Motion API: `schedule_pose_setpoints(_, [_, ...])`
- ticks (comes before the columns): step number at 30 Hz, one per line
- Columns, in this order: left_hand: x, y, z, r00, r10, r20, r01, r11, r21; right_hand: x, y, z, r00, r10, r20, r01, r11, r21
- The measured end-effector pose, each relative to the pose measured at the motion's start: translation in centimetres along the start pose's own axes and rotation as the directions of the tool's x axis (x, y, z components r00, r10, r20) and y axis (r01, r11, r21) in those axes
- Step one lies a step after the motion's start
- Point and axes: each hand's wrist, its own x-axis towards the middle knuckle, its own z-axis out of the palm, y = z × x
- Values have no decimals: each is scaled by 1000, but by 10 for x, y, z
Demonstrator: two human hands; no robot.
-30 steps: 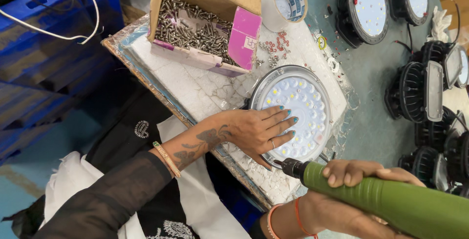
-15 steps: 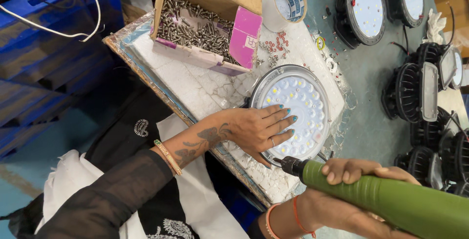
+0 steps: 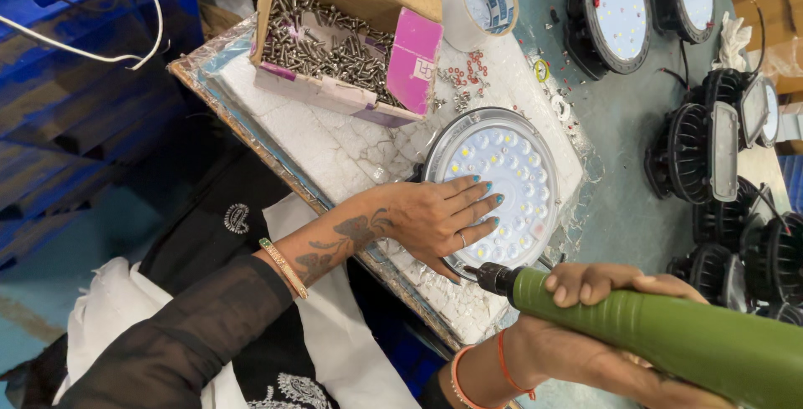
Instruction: The person uses a green power drill to fasten screws into the rim of a circular LED light panel. They hold the panel steady with one hand while operating the drill with the other, working at a cluttered assembly table.
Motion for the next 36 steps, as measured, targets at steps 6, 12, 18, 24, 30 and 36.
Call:
schedule_pose_setpoints(6, [-1,0,-1,1000,3,3,-3,1000,-7,-8,3,3,996,-89,24,89,996,15])
schedule_pose_setpoints(12, [1,1,-3,1000,-9,-3,9,1000,-13,-1,-4,6,997,-29,78,32,999,-26])
schedule_pose_setpoints(18, [-2,2,3,1000,-6,-9,5,999,-31,-2,0,10,995,-48,84,49,999,-13])
schedule_pose_setpoints(24, [-1,0,2,1000,-4,-8,4,999,-39,-1,-5,12,994,-64,84,69,996,-57])
schedule_pose_setpoints(30, [-1,0,1,1000,5,3,-5,1000,-26,-1,-3,16,997,-69,38,72,994,-81])
schedule_pose_setpoints(36, [0,-2,-5,999,-39,32,43,993,-111,3,-7,22,996,-72,58,79,990,-117])
